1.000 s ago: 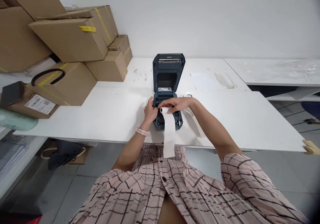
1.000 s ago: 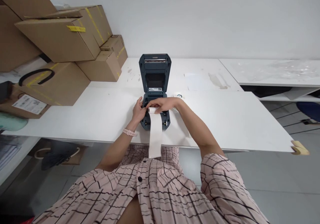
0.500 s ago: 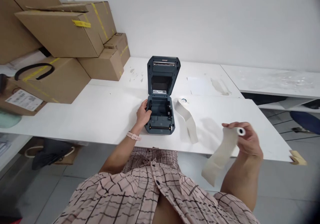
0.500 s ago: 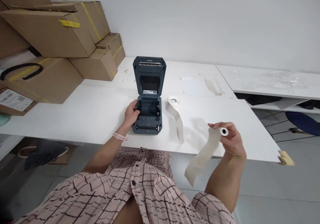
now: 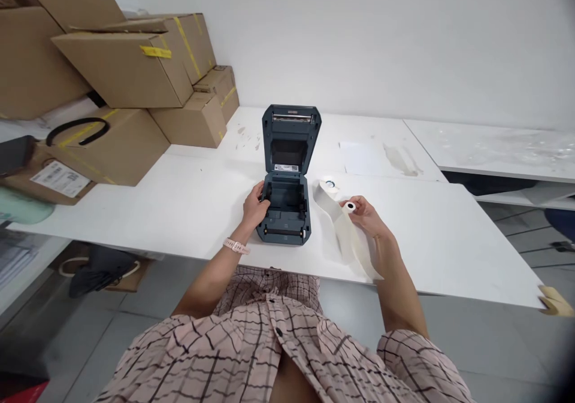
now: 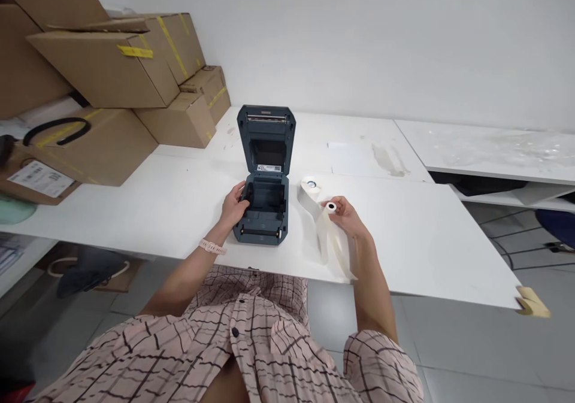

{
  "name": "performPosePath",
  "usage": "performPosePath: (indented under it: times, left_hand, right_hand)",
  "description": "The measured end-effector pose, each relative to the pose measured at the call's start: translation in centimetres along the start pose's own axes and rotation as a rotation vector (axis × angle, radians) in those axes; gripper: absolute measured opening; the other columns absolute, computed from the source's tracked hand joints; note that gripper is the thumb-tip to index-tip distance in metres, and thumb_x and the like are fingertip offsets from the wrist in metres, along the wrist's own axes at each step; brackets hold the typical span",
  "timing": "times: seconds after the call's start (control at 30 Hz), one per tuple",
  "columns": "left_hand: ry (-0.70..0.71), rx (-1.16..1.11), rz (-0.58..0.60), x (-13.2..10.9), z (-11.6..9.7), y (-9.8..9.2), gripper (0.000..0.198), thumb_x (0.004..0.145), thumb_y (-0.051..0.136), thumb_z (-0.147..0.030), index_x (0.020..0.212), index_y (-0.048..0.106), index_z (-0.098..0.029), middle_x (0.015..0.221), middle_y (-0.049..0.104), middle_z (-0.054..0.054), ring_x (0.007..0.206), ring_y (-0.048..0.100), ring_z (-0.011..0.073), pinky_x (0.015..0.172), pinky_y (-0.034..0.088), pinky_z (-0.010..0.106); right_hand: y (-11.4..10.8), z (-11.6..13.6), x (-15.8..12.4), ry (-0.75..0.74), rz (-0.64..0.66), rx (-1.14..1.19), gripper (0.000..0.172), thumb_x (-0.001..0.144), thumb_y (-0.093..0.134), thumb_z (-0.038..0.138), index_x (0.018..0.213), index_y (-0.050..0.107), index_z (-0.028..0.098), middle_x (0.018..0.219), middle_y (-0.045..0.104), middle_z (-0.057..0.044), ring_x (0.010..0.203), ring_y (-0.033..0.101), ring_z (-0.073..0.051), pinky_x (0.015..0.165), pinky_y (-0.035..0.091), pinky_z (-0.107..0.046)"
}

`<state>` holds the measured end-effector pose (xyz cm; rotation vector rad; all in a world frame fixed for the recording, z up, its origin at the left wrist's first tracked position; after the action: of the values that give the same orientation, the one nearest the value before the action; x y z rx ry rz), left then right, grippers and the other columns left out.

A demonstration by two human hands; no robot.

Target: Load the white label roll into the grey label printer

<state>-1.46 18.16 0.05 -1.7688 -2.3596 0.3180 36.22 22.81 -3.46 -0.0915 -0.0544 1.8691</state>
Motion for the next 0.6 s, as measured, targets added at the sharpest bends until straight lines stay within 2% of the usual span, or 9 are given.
performPosePath:
  times: [0.1,0.23,0.33,0.4,0.43,0.53,0.6]
  left_hand:
    - [-0.002,-0.003,0.014,0.0,0.2,0.0,0.084,0.070,0.059,-0.008,0.152,0.051,-0.022,0.153,0.060,0.010,0.143,0.056,0.0287,0.121,0.043,0.045]
    - [-0.002,-0.017,0.017,0.2,0.5,0.0,0.083,0.070,0.059,-0.009,0.152,0.051,-0.023,0.154,0.059,0.010,0.143,0.056,0.0298,0.119,0.045,0.047]
    - [-0.003,-0.024,0.014,0.2,0.6,0.1,0.083,0.070,0.059,-0.009,0.152,0.051,-0.023,0.152,0.061,0.010,0.141,0.057,0.0303,0.119,0.046,0.047]
    - [-0.004,-0.020,0.011,0.2,0.6,0.1,0.083,0.070,0.060,-0.008,0.151,0.053,-0.025,0.151,0.063,0.008,0.142,0.057,0.0299,0.119,0.046,0.047]
    - [-0.006,-0.015,0.011,0.2,0.6,0.1,0.083,0.070,0.060,-0.008,0.151,0.053,-0.025,0.150,0.063,0.007,0.142,0.057,0.0297,0.119,0.046,0.046]
    - [-0.013,-0.003,0.012,0.3,0.5,0.1,0.084,0.070,0.059,-0.007,0.151,0.053,-0.026,0.150,0.063,0.006,0.143,0.056,0.0292,0.119,0.046,0.046]
    - [-0.017,-0.004,0.009,0.2,0.3,0.1,0.084,0.070,0.059,-0.006,0.151,0.052,-0.025,0.150,0.064,0.006,0.143,0.056,0.0289,0.121,0.045,0.046]
  right_hand:
    - [-0.1,0.1,-0.4,-0.032,0.042,-0.019,0.054,0.067,0.088,0.041,0.110,0.057,0.030,0.132,0.072,-0.008,0.121,0.068,-0.026,0.090,0.059,-0.038]
    - [-0.7,0.3,-1.9,-0.005,0.115,0.004,0.078,0.069,0.089,0.040,0.139,0.054,0.034,0.145,0.065,-0.009,0.135,0.061,-0.026,0.105,0.056,-0.043]
    - [-2.6,1.4,-1.9,-0.027,0.000,0.039,0.072,0.075,0.085,0.045,0.140,0.057,0.035,0.145,0.067,-0.008,0.138,0.061,-0.027,0.116,0.049,-0.048]
    - [-3.9,3.0,-0.9,-0.074,-0.092,0.001,0.064,0.079,0.081,0.047,0.138,0.059,0.035,0.144,0.067,-0.007,0.140,0.059,-0.027,0.121,0.045,-0.050]
    - [-4.1,3.9,0.0,-0.089,-0.090,-0.055,0.063,0.080,0.081,0.046,0.138,0.059,0.035,0.146,0.066,-0.007,0.142,0.057,-0.028,0.123,0.042,-0.051]
    - [-2.4,5.8,3.8,-0.052,0.105,-0.336,0.073,0.072,0.085,0.036,0.141,0.058,0.034,0.154,0.059,-0.008,0.149,0.048,-0.031,0.127,0.034,-0.054]
    - [-0.4,6.0,6.2,-0.006,0.257,-0.480,0.081,0.066,0.086,0.031,0.142,0.057,0.031,0.156,0.057,-0.010,0.148,0.048,-0.034,0.124,0.037,-0.054]
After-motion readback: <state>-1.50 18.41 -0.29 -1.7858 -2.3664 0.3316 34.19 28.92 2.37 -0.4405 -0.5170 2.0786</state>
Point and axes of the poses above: each hand's wrist, its own x-axis towards the middle knuckle, its own y-axis out of the palm, z = x × y, the point moved 6 cm from there along x, towards the middle knuckle
